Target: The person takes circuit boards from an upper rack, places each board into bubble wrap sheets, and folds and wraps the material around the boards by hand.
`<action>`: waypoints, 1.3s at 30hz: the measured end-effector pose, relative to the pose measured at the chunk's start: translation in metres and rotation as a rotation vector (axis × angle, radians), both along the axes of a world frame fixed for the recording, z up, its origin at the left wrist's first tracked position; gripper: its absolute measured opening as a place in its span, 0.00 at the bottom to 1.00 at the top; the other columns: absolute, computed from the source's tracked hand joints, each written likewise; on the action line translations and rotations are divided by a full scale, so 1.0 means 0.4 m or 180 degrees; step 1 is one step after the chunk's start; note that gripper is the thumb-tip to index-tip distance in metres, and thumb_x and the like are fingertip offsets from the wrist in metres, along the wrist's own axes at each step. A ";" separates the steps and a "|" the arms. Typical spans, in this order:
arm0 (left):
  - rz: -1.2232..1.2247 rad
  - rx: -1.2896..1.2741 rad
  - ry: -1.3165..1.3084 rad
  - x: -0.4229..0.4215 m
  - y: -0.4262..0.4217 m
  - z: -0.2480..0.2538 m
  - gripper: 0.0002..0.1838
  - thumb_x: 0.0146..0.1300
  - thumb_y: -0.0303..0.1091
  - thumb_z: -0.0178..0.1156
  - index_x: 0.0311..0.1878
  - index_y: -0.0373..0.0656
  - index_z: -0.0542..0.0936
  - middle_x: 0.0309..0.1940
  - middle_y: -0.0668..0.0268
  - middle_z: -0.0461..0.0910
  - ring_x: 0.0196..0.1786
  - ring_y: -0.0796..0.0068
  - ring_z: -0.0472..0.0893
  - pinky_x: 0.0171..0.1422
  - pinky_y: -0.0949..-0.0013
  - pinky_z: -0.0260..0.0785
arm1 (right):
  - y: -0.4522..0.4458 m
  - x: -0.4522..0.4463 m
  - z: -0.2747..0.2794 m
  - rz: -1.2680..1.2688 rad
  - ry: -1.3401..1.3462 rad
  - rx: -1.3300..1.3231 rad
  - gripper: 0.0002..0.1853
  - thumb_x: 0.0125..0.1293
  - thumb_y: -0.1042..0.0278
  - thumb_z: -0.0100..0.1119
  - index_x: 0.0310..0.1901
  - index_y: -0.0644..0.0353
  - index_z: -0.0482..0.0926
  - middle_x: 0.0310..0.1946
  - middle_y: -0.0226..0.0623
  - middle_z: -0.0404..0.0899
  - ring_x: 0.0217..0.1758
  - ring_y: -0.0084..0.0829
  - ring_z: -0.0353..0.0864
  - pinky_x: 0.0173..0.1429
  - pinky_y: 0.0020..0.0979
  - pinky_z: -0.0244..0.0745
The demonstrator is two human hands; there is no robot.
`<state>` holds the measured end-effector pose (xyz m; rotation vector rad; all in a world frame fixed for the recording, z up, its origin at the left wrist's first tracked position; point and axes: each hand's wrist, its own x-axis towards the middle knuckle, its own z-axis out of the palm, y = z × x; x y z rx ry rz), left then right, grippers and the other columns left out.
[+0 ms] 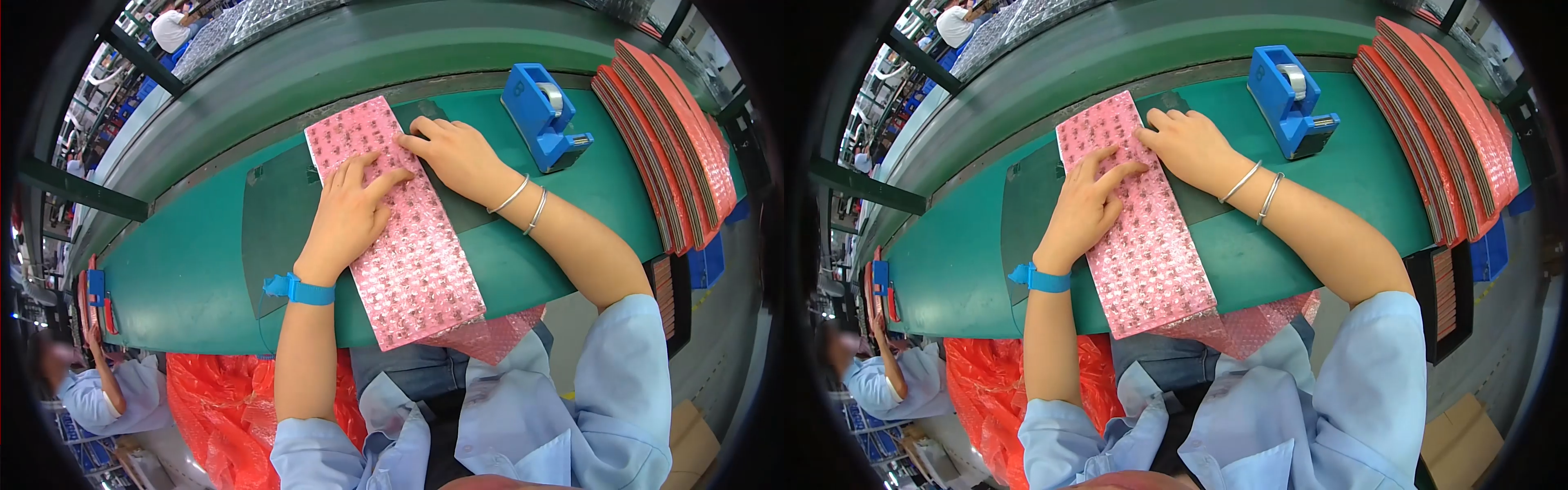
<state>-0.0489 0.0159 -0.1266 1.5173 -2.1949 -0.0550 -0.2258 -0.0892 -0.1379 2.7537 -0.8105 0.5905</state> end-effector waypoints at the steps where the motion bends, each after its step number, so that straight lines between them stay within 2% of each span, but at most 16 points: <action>1: -0.0012 0.0063 0.0068 0.004 -0.002 0.002 0.24 0.50 0.26 0.54 0.53 0.53 0.75 0.57 0.58 0.67 0.57 0.59 0.68 0.64 0.61 0.58 | -0.006 -0.004 -0.009 0.0066 -0.0235 0.0096 0.16 0.56 0.69 0.51 0.48 0.49 0.73 0.42 0.32 0.71 0.35 0.30 0.74 0.41 0.26 0.68; 4: -0.0045 0.0192 0.0210 0.023 -0.010 -0.002 0.22 0.52 0.30 0.56 0.53 0.53 0.74 0.57 0.59 0.67 0.57 0.60 0.68 0.64 0.59 0.56 | -0.016 -0.012 -0.028 0.0192 -0.0699 0.0283 0.16 0.56 0.70 0.51 0.47 0.47 0.74 0.41 0.33 0.71 0.34 0.31 0.75 0.40 0.26 0.69; 9: 0.0237 -0.0086 0.0404 0.076 -0.032 -0.038 0.23 0.56 0.38 0.56 0.57 0.54 0.72 0.60 0.59 0.65 0.60 0.59 0.66 0.65 0.53 0.53 | -0.027 0.003 -0.030 0.0019 -0.0843 0.0488 0.21 0.56 0.74 0.49 0.52 0.47 0.74 0.49 0.34 0.72 0.46 0.31 0.74 0.47 0.26 0.69; 13: 0.1195 0.0036 -0.0111 0.098 -0.039 -0.073 0.25 0.60 0.46 0.53 0.62 0.56 0.68 0.64 0.59 0.61 0.64 0.58 0.63 0.65 0.48 0.50 | -0.037 0.007 -0.052 0.0273 -0.0748 -0.0022 0.16 0.57 0.68 0.49 0.48 0.48 0.75 0.55 0.35 0.69 0.51 0.34 0.72 0.49 0.33 0.68; 15: 0.1071 0.0197 0.0076 0.102 -0.041 -0.069 0.29 0.60 0.51 0.52 0.65 0.56 0.65 0.67 0.59 0.58 0.67 0.55 0.60 0.65 0.46 0.48 | -0.034 0.016 -0.047 0.0274 -0.0753 0.0050 0.16 0.57 0.67 0.48 0.49 0.48 0.75 0.58 0.36 0.68 0.55 0.34 0.69 0.52 0.37 0.66; 16: 0.1014 0.0104 0.0060 0.108 -0.044 -0.069 0.29 0.60 0.51 0.52 0.65 0.56 0.65 0.67 0.59 0.58 0.67 0.55 0.60 0.65 0.46 0.48 | -0.039 0.022 -0.047 0.0318 -0.0698 -0.0120 0.15 0.56 0.66 0.50 0.46 0.51 0.75 0.55 0.35 0.70 0.53 0.33 0.71 0.50 0.36 0.66; 18: 0.0785 0.0144 0.0293 0.116 -0.044 -0.073 0.28 0.61 0.49 0.52 0.64 0.56 0.65 0.67 0.58 0.58 0.67 0.55 0.60 0.66 0.47 0.48 | -0.044 0.017 -0.045 0.0413 -0.0421 0.0107 0.16 0.54 0.66 0.49 0.46 0.54 0.75 0.56 0.33 0.71 0.53 0.34 0.72 0.53 0.34 0.64; 19: 0.0838 0.0215 0.0438 0.116 -0.042 -0.070 0.26 0.61 0.47 0.51 0.63 0.55 0.67 0.66 0.56 0.58 0.66 0.54 0.60 0.66 0.51 0.49 | -0.040 0.012 -0.038 0.0542 -0.0654 0.0267 0.18 0.53 0.64 0.48 0.46 0.56 0.74 0.53 0.34 0.73 0.51 0.35 0.73 0.54 0.35 0.63; 20: 0.0669 0.0063 0.0649 0.127 -0.047 -0.075 0.22 0.64 0.43 0.49 0.61 0.52 0.69 0.65 0.54 0.60 0.65 0.55 0.62 0.66 0.58 0.51 | -0.043 0.014 -0.037 0.0442 -0.0603 0.0754 0.20 0.54 0.60 0.49 0.49 0.56 0.72 0.52 0.34 0.73 0.50 0.35 0.74 0.55 0.37 0.62; 22: 0.0942 -0.0194 0.1263 0.144 -0.050 -0.099 0.19 0.67 0.41 0.45 0.56 0.45 0.73 0.63 0.54 0.62 0.63 0.55 0.64 0.66 0.62 0.53 | -0.037 0.003 -0.027 0.0399 -0.0794 0.1446 0.24 0.57 0.52 0.49 0.53 0.57 0.70 0.53 0.35 0.73 0.50 0.36 0.74 0.56 0.40 0.61; 23: 0.1021 -0.0252 0.1169 0.156 -0.049 -0.093 0.18 0.69 0.39 0.40 0.51 0.40 0.74 0.60 0.53 0.65 0.61 0.57 0.66 0.66 0.62 0.53 | -0.041 0.006 -0.062 0.0581 -0.1232 0.1135 0.29 0.58 0.45 0.47 0.56 0.56 0.68 0.52 0.37 0.72 0.51 0.37 0.73 0.58 0.44 0.60; 25: 0.1271 -0.0209 0.1434 0.160 -0.041 -0.075 0.19 0.69 0.40 0.39 0.47 0.38 0.76 0.58 0.53 0.69 0.60 0.59 0.67 0.66 0.64 0.54 | -0.044 0.017 -0.087 0.0570 -0.1262 0.0913 0.31 0.60 0.40 0.44 0.57 0.56 0.67 0.53 0.40 0.71 0.53 0.40 0.72 0.59 0.48 0.58; 26: 0.1159 -0.0313 0.1229 0.190 -0.041 -0.088 0.19 0.69 0.41 0.40 0.47 0.38 0.76 0.54 0.54 0.72 0.58 0.62 0.70 0.64 0.67 0.57 | -0.033 0.009 -0.073 0.0558 -0.1300 0.1084 0.34 0.60 0.36 0.43 0.57 0.56 0.67 0.54 0.42 0.70 0.54 0.42 0.71 0.60 0.52 0.55; 28: 0.1356 -0.0097 0.2647 0.227 -0.040 -0.104 0.18 0.69 0.41 0.42 0.46 0.38 0.75 0.51 0.58 0.74 0.53 0.67 0.73 0.61 0.69 0.61 | -0.021 0.000 -0.049 0.0485 -0.1196 0.1345 0.34 0.60 0.35 0.42 0.57 0.57 0.68 0.53 0.42 0.70 0.55 0.43 0.70 0.61 0.54 0.54; 30: 0.1235 -0.0285 0.3213 0.201 -0.033 -0.092 0.16 0.69 0.39 0.44 0.46 0.38 0.75 0.46 0.60 0.76 0.49 0.71 0.75 0.58 0.72 0.63 | -0.025 0.012 -0.066 0.0514 -0.1375 0.1293 0.33 0.61 0.36 0.41 0.56 0.57 0.69 0.53 0.44 0.70 0.55 0.44 0.70 0.63 0.55 0.53; 39: 0.1326 -0.0092 0.2806 0.217 -0.039 -0.096 0.16 0.68 0.38 0.46 0.50 0.37 0.74 0.48 0.59 0.75 0.51 0.70 0.74 0.60 0.72 0.62 | -0.033 0.006 -0.078 0.0635 -0.1042 0.1294 0.30 0.61 0.42 0.45 0.56 0.56 0.68 0.54 0.45 0.68 0.58 0.43 0.66 0.64 0.54 0.51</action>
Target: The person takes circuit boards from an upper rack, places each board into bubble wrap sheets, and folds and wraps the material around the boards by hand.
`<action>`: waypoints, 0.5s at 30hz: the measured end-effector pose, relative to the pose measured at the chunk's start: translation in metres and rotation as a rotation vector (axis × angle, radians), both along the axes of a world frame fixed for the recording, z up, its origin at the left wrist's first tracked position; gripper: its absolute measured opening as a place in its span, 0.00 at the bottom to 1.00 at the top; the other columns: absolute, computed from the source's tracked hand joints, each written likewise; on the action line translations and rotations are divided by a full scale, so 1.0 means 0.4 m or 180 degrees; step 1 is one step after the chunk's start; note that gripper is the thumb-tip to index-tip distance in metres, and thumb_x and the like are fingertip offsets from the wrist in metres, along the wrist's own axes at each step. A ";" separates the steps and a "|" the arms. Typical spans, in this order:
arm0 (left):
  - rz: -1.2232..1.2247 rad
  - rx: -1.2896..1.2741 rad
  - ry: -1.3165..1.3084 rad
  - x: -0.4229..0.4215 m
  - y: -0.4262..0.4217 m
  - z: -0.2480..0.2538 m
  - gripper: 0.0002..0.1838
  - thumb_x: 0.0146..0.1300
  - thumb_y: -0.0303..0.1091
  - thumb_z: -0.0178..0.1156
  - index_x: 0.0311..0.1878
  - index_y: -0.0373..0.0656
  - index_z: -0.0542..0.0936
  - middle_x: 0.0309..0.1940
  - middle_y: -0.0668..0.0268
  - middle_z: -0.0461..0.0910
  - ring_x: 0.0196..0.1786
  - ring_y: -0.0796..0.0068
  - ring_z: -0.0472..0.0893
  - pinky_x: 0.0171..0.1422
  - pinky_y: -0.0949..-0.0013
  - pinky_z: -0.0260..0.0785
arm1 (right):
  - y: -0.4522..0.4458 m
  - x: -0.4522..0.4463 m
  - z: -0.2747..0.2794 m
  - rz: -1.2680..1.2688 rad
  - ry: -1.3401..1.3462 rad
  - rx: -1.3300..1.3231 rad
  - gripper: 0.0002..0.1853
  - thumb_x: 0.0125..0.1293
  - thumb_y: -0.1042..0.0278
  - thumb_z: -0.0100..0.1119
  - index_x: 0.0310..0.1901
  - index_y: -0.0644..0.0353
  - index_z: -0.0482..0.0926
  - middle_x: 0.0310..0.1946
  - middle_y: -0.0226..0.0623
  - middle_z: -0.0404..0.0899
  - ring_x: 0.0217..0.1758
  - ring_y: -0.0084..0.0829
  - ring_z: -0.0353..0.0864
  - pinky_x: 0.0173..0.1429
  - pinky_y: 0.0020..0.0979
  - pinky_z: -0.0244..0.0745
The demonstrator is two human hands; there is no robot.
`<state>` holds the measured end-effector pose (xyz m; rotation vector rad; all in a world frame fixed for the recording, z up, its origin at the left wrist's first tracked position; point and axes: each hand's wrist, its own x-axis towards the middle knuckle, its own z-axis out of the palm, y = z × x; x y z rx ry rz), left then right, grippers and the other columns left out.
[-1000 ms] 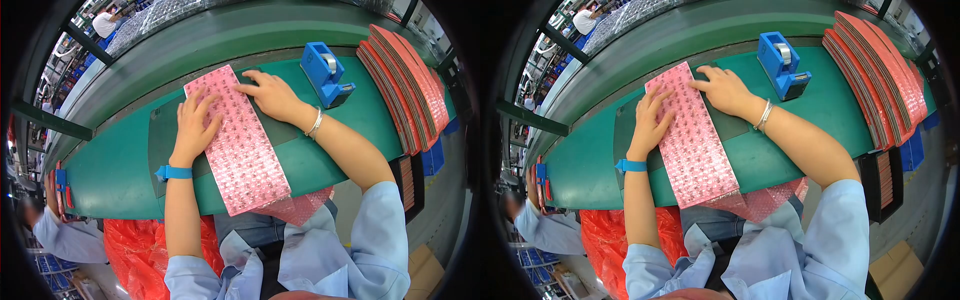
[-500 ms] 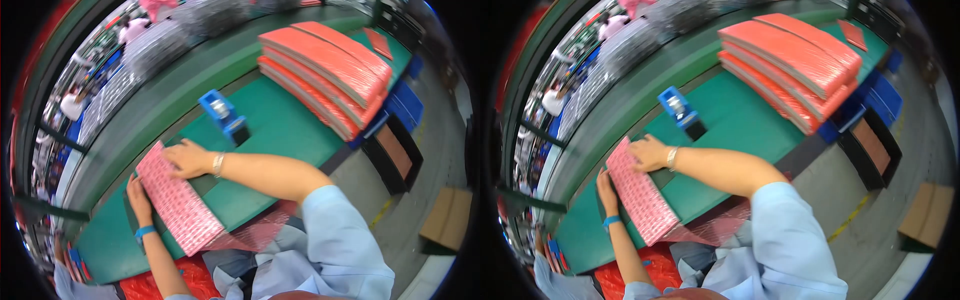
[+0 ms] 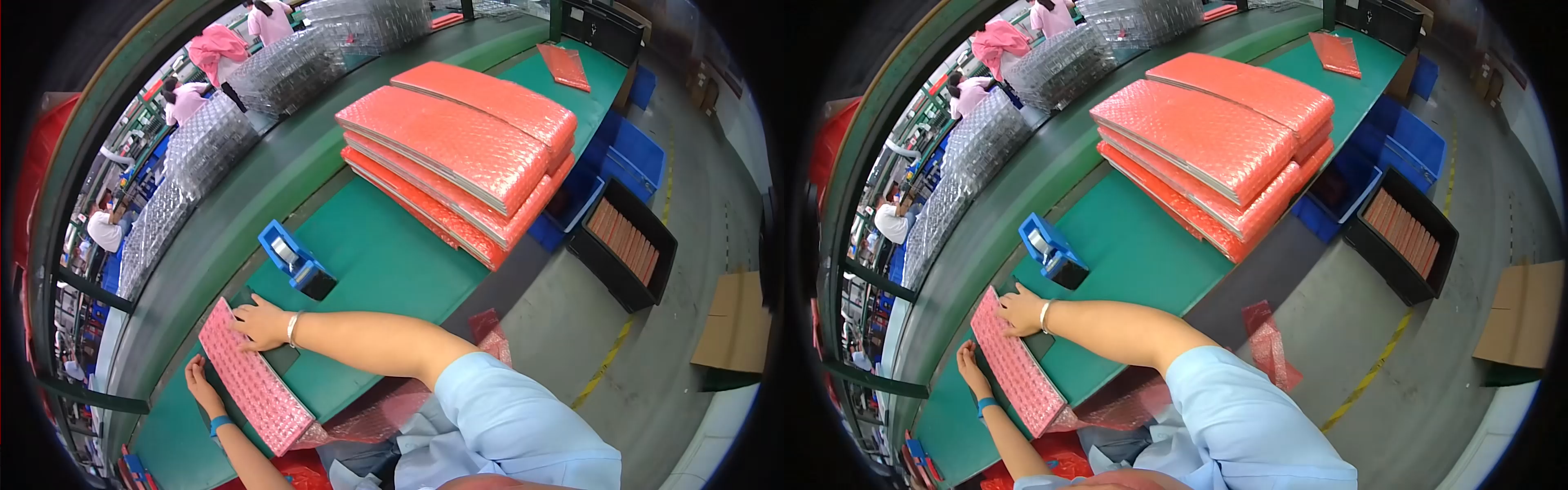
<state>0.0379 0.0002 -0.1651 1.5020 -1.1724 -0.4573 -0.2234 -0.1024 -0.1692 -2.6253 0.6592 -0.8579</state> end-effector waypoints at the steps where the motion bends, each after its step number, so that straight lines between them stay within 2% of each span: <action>1: 0.0109 0.0081 -0.0189 -0.011 -0.005 -0.003 0.16 0.68 0.39 0.46 0.51 0.37 0.73 0.50 0.59 0.74 0.52 0.69 0.73 0.60 0.71 0.61 | 0.000 0.001 -0.001 0.0019 0.0023 0.0022 0.29 0.61 0.43 0.46 0.56 0.56 0.68 0.54 0.45 0.67 0.59 0.43 0.66 0.64 0.54 0.51; 4: 0.0464 0.0294 -0.0729 -0.019 -0.039 -0.018 0.19 0.67 0.41 0.47 0.53 0.36 0.71 0.53 0.58 0.72 0.54 0.66 0.71 0.62 0.69 0.59 | 0.004 -0.009 0.008 0.0047 0.0088 0.0068 0.29 0.61 0.43 0.47 0.57 0.56 0.67 0.55 0.44 0.67 0.59 0.43 0.66 0.64 0.54 0.51; 6: 0.0493 0.0129 -0.0784 0.025 -0.107 -0.021 0.22 0.66 0.43 0.48 0.56 0.36 0.70 0.55 0.58 0.70 0.56 0.63 0.69 0.64 0.67 0.57 | 0.003 -0.013 0.015 0.0085 0.0135 0.0063 0.30 0.61 0.44 0.48 0.59 0.54 0.66 0.57 0.43 0.66 0.60 0.42 0.65 0.64 0.53 0.53; 7: 0.0513 -0.0105 -0.0460 0.037 -0.143 -0.015 0.21 0.67 0.42 0.46 0.56 0.36 0.70 0.55 0.57 0.71 0.56 0.63 0.70 0.63 0.67 0.58 | 0.002 -0.016 0.016 0.0085 0.0183 0.0020 0.30 0.61 0.44 0.48 0.59 0.54 0.65 0.58 0.41 0.66 0.61 0.41 0.66 0.63 0.52 0.55; 9: 0.0415 -0.0272 -0.0585 0.003 -0.169 0.059 0.20 0.67 0.40 0.45 0.56 0.36 0.70 0.53 0.57 0.72 0.55 0.63 0.71 0.62 0.68 0.59 | 0.000 -0.023 0.023 0.0103 0.0091 -0.0209 0.29 0.61 0.45 0.47 0.60 0.53 0.65 0.58 0.40 0.66 0.60 0.39 0.67 0.62 0.51 0.57; 10: 0.0597 -0.0461 -0.0978 0.013 -0.196 0.043 0.19 0.67 0.40 0.44 0.54 0.36 0.72 0.52 0.57 0.73 0.54 0.63 0.72 0.62 0.68 0.60 | -0.002 -0.029 0.033 0.0140 0.0240 -0.0295 0.28 0.62 0.46 0.47 0.60 0.52 0.65 0.57 0.40 0.67 0.58 0.39 0.69 0.61 0.49 0.58; 11: 0.0676 -0.0655 -0.0904 0.027 -0.219 -0.008 0.18 0.66 0.39 0.45 0.52 0.37 0.74 0.50 0.57 0.75 0.52 0.62 0.73 0.60 0.68 0.61 | -0.003 -0.027 0.035 0.0138 0.0234 -0.0453 0.27 0.62 0.47 0.47 0.59 0.52 0.65 0.56 0.40 0.68 0.55 0.39 0.71 0.60 0.47 0.60; 12: 0.0968 -0.0676 -0.0900 0.013 -0.201 0.006 0.18 0.66 0.39 0.45 0.52 0.37 0.74 0.50 0.57 0.75 0.52 0.62 0.73 0.60 0.68 0.61 | -0.007 -0.026 0.039 0.0160 0.0308 -0.0462 0.27 0.62 0.47 0.47 0.58 0.53 0.67 0.56 0.40 0.69 0.53 0.39 0.72 0.60 0.46 0.60; 13: 0.0673 -0.0717 -0.0732 -0.021 -0.199 0.019 0.17 0.66 0.38 0.46 0.50 0.39 0.76 0.48 0.58 0.76 0.51 0.63 0.74 0.58 0.67 0.63 | -0.007 -0.026 0.037 0.0145 0.0122 -0.0625 0.25 0.61 0.49 0.48 0.56 0.55 0.69 0.56 0.40 0.70 0.52 0.40 0.73 0.58 0.44 0.62; 14: 0.0407 -0.0738 -0.0558 -0.047 -0.199 0.029 0.15 0.66 0.38 0.47 0.48 0.41 0.77 0.46 0.60 0.78 0.49 0.65 0.75 0.56 0.66 0.65 | -0.006 -0.023 0.055 0.0286 0.0061 -0.0391 0.24 0.60 0.52 0.51 0.54 0.57 0.71 0.55 0.42 0.70 0.51 0.40 0.73 0.55 0.41 0.64; 15: 0.0551 -0.0470 -0.0612 -0.066 -0.188 0.048 0.15 0.65 0.38 0.48 0.48 0.41 0.77 0.46 0.60 0.78 0.49 0.65 0.75 0.56 0.66 0.65 | -0.004 -0.023 0.084 0.0366 0.0279 -0.0191 0.23 0.58 0.56 0.52 0.52 0.59 0.72 0.55 0.43 0.71 0.51 0.41 0.73 0.53 0.39 0.65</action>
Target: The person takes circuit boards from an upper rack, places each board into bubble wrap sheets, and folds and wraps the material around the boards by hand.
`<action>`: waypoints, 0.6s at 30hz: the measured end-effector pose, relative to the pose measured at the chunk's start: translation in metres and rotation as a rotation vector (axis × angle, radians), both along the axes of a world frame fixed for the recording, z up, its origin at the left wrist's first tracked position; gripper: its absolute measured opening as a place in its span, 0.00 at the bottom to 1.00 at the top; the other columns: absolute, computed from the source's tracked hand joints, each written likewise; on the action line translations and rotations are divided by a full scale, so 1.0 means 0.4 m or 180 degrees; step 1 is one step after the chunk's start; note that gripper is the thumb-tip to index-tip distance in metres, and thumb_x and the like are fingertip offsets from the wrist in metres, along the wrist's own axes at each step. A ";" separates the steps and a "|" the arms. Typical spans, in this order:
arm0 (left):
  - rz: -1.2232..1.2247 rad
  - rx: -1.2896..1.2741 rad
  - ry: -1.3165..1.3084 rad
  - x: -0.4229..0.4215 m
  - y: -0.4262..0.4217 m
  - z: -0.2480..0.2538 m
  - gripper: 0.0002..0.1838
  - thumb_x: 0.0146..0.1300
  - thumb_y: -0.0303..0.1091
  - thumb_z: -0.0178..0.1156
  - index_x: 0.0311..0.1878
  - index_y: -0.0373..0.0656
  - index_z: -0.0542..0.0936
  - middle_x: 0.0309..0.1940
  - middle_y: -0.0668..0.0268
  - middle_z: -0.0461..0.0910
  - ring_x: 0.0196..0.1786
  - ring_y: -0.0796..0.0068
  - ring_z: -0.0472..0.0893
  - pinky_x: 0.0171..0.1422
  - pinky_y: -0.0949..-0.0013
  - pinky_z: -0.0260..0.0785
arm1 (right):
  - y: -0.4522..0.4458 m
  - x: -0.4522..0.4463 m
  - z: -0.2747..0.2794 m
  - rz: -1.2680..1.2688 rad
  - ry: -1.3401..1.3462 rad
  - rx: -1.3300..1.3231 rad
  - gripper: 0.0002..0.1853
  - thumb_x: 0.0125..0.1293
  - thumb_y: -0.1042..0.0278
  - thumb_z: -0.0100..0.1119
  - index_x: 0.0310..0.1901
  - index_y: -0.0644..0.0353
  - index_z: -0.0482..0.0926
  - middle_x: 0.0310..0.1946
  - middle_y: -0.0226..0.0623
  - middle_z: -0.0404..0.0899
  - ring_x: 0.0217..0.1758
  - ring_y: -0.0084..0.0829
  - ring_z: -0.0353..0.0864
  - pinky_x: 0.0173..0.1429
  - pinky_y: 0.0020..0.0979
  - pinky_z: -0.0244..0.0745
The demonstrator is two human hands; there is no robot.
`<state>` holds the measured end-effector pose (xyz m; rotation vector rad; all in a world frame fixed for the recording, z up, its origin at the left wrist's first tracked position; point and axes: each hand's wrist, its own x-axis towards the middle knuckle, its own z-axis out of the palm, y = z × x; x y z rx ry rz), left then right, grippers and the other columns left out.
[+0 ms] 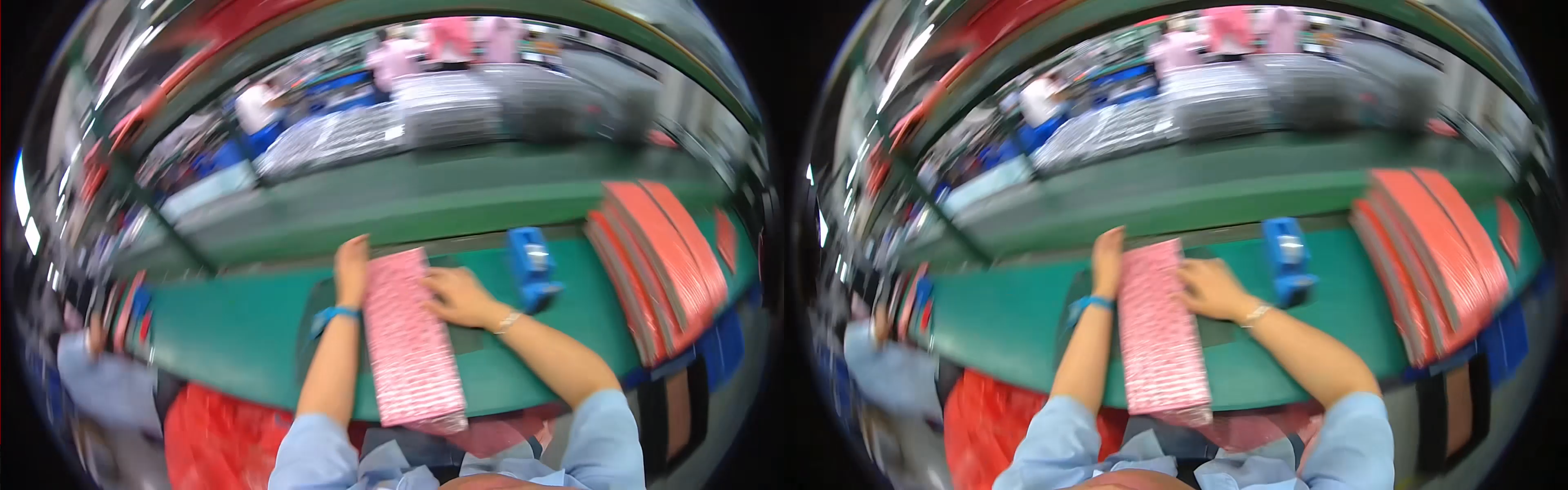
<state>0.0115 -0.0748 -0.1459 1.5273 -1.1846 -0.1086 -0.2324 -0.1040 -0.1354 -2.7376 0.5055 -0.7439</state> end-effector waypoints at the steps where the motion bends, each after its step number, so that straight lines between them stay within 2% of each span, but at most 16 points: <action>1: -0.0136 -0.0044 0.0191 0.002 -0.002 -0.014 0.14 0.64 0.36 0.50 0.48 0.41 0.77 0.45 0.60 0.77 0.48 0.66 0.75 0.56 0.67 0.65 | -0.016 0.010 -0.016 0.0137 -0.0093 -0.0087 0.24 0.56 0.56 0.52 0.53 0.58 0.71 0.54 0.43 0.72 0.48 0.43 0.74 0.51 0.39 0.66; 2: -0.0040 -0.0026 0.0363 -0.004 -0.010 -0.020 0.12 0.63 0.34 0.51 0.47 0.41 0.77 0.44 0.60 0.78 0.47 0.66 0.76 0.55 0.67 0.65 | -0.002 0.009 0.003 0.0098 -0.0151 -0.0133 0.24 0.54 0.59 0.53 0.53 0.60 0.72 0.53 0.44 0.72 0.47 0.45 0.74 0.50 0.40 0.67; 3: -0.0073 -0.0215 0.0446 -0.009 -0.005 -0.023 0.17 0.66 0.43 0.49 0.48 0.40 0.77 0.44 0.61 0.78 0.46 0.65 0.76 0.54 0.67 0.66 | 0.015 0.019 0.036 0.0128 -0.0034 0.0161 0.24 0.54 0.61 0.54 0.53 0.61 0.72 0.53 0.46 0.72 0.47 0.45 0.73 0.51 0.39 0.66; 4: -0.0282 -0.0212 0.0674 -0.008 -0.007 -0.020 0.15 0.66 0.40 0.51 0.47 0.40 0.77 0.43 0.61 0.78 0.46 0.66 0.77 0.52 0.68 0.67 | 0.020 0.021 0.032 0.0135 -0.0037 0.0220 0.24 0.54 0.63 0.54 0.53 0.62 0.71 0.54 0.47 0.70 0.48 0.46 0.72 0.53 0.39 0.65; 7: -0.0482 -0.0326 0.1145 -0.017 -0.005 -0.019 0.11 0.63 0.37 0.54 0.42 0.40 0.77 0.36 0.66 0.77 0.34 0.77 0.73 0.41 0.74 0.66 | 0.035 0.023 0.027 0.0152 0.0097 0.0121 0.25 0.57 0.66 0.53 0.57 0.63 0.67 0.57 0.46 0.68 0.52 0.44 0.70 0.57 0.37 0.63; 8: -0.0514 -0.0279 0.1132 -0.018 0.004 -0.009 0.10 0.63 0.36 0.54 0.40 0.40 0.77 0.35 0.67 0.77 0.35 0.77 0.74 0.42 0.74 0.67 | 0.045 0.022 0.037 0.0127 0.0133 0.0130 0.25 0.58 0.66 0.53 0.58 0.63 0.66 0.57 0.46 0.67 0.53 0.43 0.69 0.57 0.36 0.62; 9: -0.0547 -0.0675 0.1218 -0.026 -0.004 -0.019 0.10 0.62 0.36 0.54 0.40 0.39 0.77 0.35 0.66 0.77 0.36 0.76 0.74 0.43 0.74 0.67 | 0.053 0.020 0.042 0.0013 0.0257 0.0396 0.25 0.61 0.65 0.51 0.60 0.63 0.64 0.61 0.46 0.64 0.59 0.45 0.66 0.61 0.36 0.60; 14: -0.0638 -0.0530 0.1371 -0.027 -0.014 -0.023 0.11 0.62 0.35 0.54 0.41 0.38 0.77 0.36 0.66 0.77 0.37 0.76 0.75 0.44 0.74 0.68 | 0.050 0.048 0.039 -0.0417 0.0073 0.1220 0.26 0.64 0.63 0.49 0.61 0.63 0.62 0.63 0.48 0.62 0.64 0.47 0.62 0.65 0.37 0.57; 18: -0.0687 -0.0505 0.1313 -0.031 -0.009 -0.031 0.11 0.62 0.35 0.53 0.41 0.38 0.77 0.36 0.66 0.77 0.36 0.76 0.74 0.42 0.74 0.67 | 0.062 0.084 0.002 -0.0590 0.0027 0.0715 0.26 0.64 0.61 0.49 0.62 0.61 0.62 0.66 0.51 0.54 0.66 0.48 0.59 0.67 0.38 0.56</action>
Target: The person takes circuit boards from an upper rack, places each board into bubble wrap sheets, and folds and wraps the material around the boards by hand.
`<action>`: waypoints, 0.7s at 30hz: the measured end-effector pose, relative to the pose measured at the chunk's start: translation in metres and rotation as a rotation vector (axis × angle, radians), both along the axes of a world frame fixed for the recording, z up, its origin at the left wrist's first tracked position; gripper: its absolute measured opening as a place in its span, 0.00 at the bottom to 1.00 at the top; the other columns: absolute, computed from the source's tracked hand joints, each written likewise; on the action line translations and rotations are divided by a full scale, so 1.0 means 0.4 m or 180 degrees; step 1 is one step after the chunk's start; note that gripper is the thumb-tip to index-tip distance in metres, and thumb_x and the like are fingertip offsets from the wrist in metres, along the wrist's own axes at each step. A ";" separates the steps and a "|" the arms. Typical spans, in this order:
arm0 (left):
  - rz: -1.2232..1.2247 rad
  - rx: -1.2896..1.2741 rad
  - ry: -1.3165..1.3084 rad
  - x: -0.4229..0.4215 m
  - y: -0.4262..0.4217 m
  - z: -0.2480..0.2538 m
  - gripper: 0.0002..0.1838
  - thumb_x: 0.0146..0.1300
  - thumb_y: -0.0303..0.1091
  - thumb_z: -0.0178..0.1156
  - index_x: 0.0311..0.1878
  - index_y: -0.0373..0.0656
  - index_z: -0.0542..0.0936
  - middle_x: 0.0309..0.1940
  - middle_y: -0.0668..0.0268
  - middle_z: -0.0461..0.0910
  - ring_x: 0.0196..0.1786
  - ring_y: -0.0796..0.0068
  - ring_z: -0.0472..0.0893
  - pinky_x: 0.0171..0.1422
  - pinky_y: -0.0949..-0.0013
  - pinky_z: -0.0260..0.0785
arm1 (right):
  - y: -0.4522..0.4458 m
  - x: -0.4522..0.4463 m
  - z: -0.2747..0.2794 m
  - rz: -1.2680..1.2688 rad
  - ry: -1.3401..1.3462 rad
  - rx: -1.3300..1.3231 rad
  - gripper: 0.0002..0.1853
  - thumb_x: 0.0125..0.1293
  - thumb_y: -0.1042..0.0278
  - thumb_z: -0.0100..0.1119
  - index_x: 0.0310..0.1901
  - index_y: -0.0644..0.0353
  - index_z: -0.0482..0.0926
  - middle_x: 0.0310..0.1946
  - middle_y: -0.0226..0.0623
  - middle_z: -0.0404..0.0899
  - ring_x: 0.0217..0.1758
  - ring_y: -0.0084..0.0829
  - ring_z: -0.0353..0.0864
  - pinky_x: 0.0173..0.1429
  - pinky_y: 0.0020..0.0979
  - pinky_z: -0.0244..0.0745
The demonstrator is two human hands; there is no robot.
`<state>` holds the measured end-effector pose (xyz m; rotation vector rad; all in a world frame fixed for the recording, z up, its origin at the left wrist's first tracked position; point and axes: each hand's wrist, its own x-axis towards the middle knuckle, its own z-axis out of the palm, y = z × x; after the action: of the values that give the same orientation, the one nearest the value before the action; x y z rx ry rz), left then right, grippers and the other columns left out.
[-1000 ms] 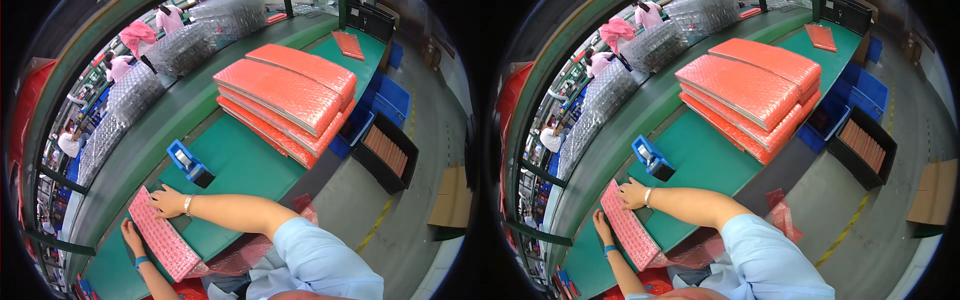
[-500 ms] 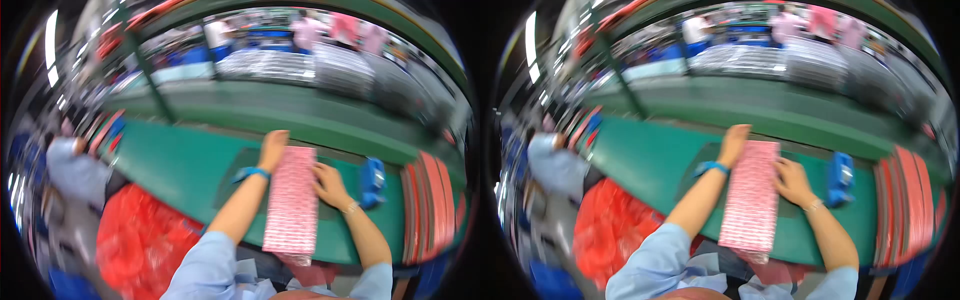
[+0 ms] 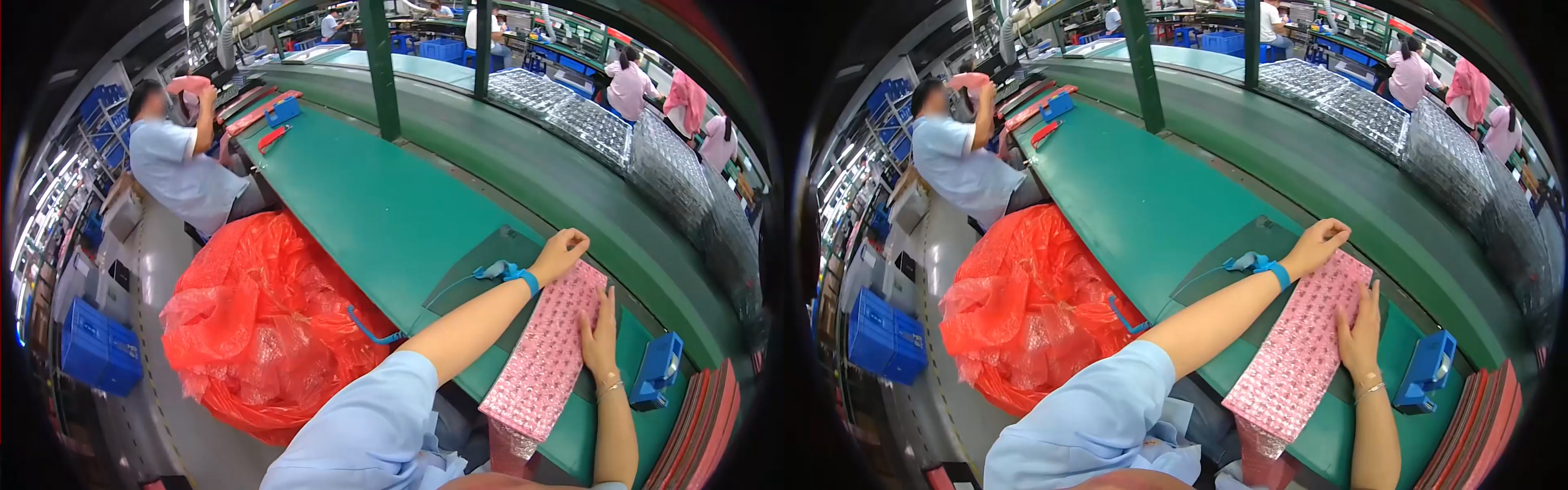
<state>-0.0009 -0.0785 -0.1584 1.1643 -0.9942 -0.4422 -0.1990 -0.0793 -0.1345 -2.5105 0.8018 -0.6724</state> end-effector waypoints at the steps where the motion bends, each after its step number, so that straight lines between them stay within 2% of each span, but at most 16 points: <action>1: -0.0006 -0.0010 -0.0034 0.003 -0.002 0.003 0.11 0.62 0.34 0.53 0.42 0.38 0.77 0.36 0.66 0.77 0.35 0.75 0.74 0.41 0.74 0.67 | -0.003 0.001 -0.007 -0.0001 -0.0045 -0.0216 0.26 0.64 0.62 0.50 0.62 0.60 0.62 0.67 0.52 0.51 0.66 0.48 0.60 0.66 0.38 0.57; 6: 0.0232 0.0254 -0.0663 0.005 -0.003 0.004 0.10 0.62 0.33 0.52 0.41 0.38 0.77 0.36 0.66 0.76 0.32 0.76 0.72 0.38 0.75 0.66 | -0.004 -0.013 -0.006 0.0242 -0.0229 -0.0058 0.25 0.63 0.62 0.51 0.62 0.57 0.64 0.69 0.50 0.47 0.66 0.49 0.59 0.65 0.38 0.58; 11: 0.0124 0.0235 -0.0574 0.000 0.006 0.009 0.10 0.62 0.32 0.50 0.40 0.39 0.78 0.35 0.66 0.76 0.30 0.77 0.71 0.36 0.75 0.65 | -0.012 -0.015 -0.002 0.0326 -0.0068 -0.0008 0.24 0.62 0.62 0.51 0.60 0.56 0.66 0.68 0.48 0.48 0.65 0.49 0.60 0.65 0.39 0.59; 21: -0.0075 0.0260 -0.0461 0.014 0.018 0.012 0.10 0.60 0.28 0.49 0.42 0.39 0.77 0.38 0.66 0.75 0.32 0.76 0.71 0.38 0.76 0.66 | -0.010 -0.012 -0.008 0.0271 0.0019 -0.0185 0.22 0.62 0.63 0.51 0.58 0.56 0.68 0.67 0.47 0.52 0.64 0.48 0.61 0.64 0.39 0.60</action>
<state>0.0045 -0.0711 -0.1537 1.2729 -1.1246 -0.4250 -0.2037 -0.0832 -0.1377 -2.5837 0.6823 -0.6685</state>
